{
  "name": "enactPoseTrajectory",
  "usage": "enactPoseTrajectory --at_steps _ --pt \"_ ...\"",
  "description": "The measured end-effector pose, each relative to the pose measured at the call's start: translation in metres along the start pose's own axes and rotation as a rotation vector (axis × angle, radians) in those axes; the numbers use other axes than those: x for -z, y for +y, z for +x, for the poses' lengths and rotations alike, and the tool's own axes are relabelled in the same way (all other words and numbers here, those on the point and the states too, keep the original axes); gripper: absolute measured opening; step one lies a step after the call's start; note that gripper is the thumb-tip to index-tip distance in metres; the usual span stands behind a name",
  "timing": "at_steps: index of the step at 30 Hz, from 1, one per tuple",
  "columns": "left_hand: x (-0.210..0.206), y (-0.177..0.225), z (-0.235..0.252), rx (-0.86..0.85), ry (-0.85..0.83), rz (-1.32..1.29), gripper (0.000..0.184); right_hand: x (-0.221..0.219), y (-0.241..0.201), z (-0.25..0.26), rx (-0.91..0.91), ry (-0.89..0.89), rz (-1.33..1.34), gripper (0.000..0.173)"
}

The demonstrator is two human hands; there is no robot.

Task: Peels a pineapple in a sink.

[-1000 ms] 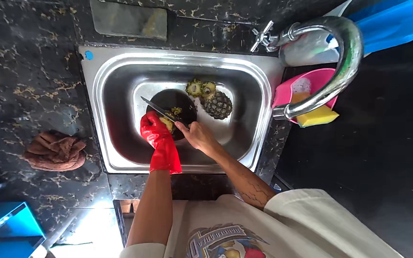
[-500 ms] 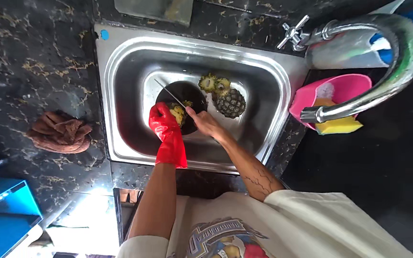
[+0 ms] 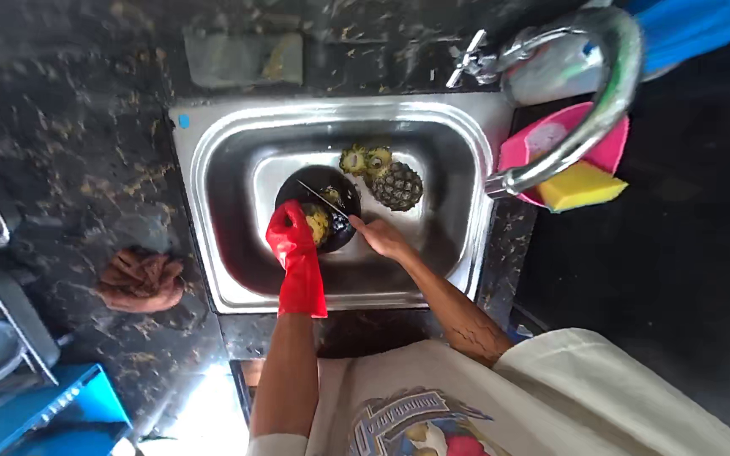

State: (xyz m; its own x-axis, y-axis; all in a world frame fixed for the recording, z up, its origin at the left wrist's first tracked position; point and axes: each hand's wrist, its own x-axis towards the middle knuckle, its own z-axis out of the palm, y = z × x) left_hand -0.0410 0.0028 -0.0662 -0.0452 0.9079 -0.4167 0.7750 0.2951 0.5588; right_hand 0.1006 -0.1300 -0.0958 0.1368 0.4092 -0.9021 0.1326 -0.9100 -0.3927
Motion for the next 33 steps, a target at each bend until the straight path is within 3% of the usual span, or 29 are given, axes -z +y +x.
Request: enactPoseTrajectory --at_steps 5,8,13,16,18,24,28,33 --pt "0.001 0.012 -0.007 -0.049 -0.024 0.119 0.041 -0.005 0.002 -0.034 0.041 0.160 0.014 0.085" --pt "-0.010 0.020 -0.014 -0.076 -0.015 0.251 0.044 -0.023 -0.007 -0.041 0.022 0.157 0.057 0.085" --pt "-0.023 0.029 -0.016 0.065 0.082 0.354 0.038 -0.025 -0.019 -0.049 0.018 0.120 -0.026 0.081" --pt "-0.016 0.045 -0.016 0.196 -0.019 0.366 0.036 -0.017 -0.027 -0.057 -0.006 0.079 -0.049 0.079" --pt "-0.030 0.019 -0.013 0.017 0.154 0.411 0.038 -0.017 -0.031 -0.052 -0.008 0.069 -0.056 0.080" --pt "-0.024 0.026 -0.011 0.070 0.072 0.351 0.034 -0.020 -0.049 -0.041 0.036 0.082 0.044 0.082" --pt "-0.024 0.025 -0.009 0.076 0.079 0.318 0.032 -0.026 -0.035 -0.046 0.018 0.104 0.046 0.085" --pt "-0.020 0.028 -0.011 0.111 0.049 0.301 0.031 -0.015 -0.054 -0.025 -0.012 0.003 0.000 0.086"
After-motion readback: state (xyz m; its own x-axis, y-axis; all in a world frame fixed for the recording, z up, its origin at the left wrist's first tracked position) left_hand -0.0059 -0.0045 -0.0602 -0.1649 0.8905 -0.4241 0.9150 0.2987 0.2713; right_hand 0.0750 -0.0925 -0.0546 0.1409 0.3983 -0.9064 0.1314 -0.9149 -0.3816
